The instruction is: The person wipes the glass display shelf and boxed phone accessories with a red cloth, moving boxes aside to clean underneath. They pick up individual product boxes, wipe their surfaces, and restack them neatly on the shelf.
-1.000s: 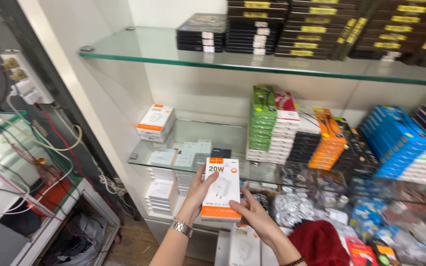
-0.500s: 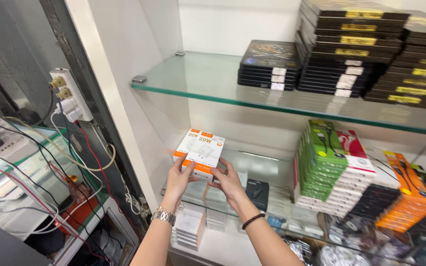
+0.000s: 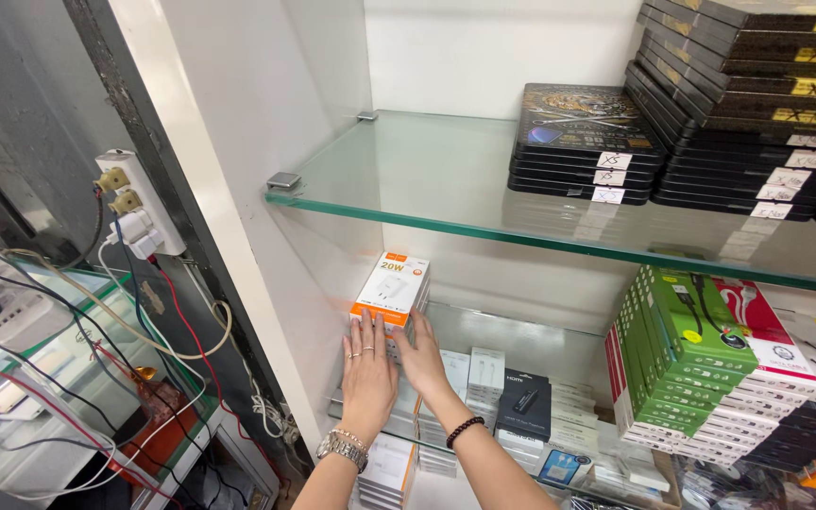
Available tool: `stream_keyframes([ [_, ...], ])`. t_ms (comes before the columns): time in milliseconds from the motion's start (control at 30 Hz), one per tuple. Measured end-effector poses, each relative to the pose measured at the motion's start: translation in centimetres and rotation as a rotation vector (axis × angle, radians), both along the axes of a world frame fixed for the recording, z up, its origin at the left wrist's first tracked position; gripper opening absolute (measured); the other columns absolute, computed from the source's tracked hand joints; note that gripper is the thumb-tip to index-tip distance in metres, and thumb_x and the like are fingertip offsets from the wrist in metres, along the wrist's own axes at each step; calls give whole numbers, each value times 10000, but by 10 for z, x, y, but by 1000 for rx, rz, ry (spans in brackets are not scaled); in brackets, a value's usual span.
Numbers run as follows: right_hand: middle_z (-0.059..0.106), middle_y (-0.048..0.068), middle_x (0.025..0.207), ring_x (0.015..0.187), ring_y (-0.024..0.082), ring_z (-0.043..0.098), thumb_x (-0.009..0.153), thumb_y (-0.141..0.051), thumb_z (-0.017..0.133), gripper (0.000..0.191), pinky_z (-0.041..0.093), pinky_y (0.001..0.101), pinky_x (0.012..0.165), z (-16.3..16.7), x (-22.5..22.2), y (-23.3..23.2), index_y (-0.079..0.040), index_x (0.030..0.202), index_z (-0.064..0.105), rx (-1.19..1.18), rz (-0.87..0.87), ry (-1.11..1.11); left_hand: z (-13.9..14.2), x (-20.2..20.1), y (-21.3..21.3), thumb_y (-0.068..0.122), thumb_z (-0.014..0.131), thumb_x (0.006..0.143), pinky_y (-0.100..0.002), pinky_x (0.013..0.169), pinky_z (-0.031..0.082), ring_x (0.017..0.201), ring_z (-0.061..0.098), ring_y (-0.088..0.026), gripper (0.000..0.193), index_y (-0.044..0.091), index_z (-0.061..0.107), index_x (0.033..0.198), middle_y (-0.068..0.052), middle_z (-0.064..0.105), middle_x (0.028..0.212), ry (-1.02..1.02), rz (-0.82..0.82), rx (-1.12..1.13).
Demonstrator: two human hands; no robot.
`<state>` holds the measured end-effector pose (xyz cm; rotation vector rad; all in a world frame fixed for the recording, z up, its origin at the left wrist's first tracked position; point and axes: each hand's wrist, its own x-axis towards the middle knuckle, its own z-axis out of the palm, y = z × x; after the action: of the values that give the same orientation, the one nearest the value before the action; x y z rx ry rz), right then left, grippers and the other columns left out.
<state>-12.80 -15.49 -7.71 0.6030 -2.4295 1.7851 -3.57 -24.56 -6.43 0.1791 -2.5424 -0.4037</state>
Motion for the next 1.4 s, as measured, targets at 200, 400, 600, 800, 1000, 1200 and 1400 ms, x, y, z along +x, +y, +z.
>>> stream_keyframes([
  [200,468,125,1551,1430,236,441,1005,-433,535,690,352,350,1153,14,7,29,-87,1568,337,-56,198,-279,8,0,7,139,618,860,-533,1226,121,1533,82,-430,844,-25,168,1555,-243,98,1651,18,-4,69],
  [400,732,91,1226,1093,173,697,1018,-325,510,490,558,329,935,29,52,108,-84,1444,528,-191,314,-470,11,31,75,79,619,884,-481,1218,192,1527,138,-439,816,-8,202,1579,-280,134,1659,231,-115,446],
  [600,744,77,1170,1001,151,701,1010,-306,535,436,573,317,913,26,103,238,-91,1384,597,-152,240,-528,-1,89,195,32,597,914,-444,1148,369,1419,427,-360,562,45,467,1461,-174,460,1528,208,-330,599],
  [800,776,100,1187,1086,203,716,994,-308,596,417,552,334,964,-7,168,377,-72,1336,630,41,134,-324,-20,124,288,62,588,957,-424,1038,468,1228,597,-327,349,59,611,1306,-160,677,1254,75,-425,700],
  [1000,421,167,1536,1445,413,318,856,-552,682,690,284,560,1161,-18,248,477,-233,1443,509,799,-352,-65,-84,146,339,361,629,923,-397,969,554,1092,721,-300,449,79,655,1271,-175,744,1171,-642,-291,558],
  [1200,75,203,1664,1459,588,90,690,-824,725,1156,185,718,1122,5,315,499,-326,1588,195,1134,-519,-294,-137,188,339,562,763,770,-380,970,553,1077,724,-280,692,64,695,1245,-172,741,1174,-801,-149,593],
  [1400,191,147,1661,1416,490,301,765,-620,735,985,361,629,1059,-8,338,511,-347,1571,238,1165,-513,-337,-138,206,329,570,874,690,-339,926,591,981,769,-202,812,-19,677,1214,-152,803,1145,-800,38,910],
])
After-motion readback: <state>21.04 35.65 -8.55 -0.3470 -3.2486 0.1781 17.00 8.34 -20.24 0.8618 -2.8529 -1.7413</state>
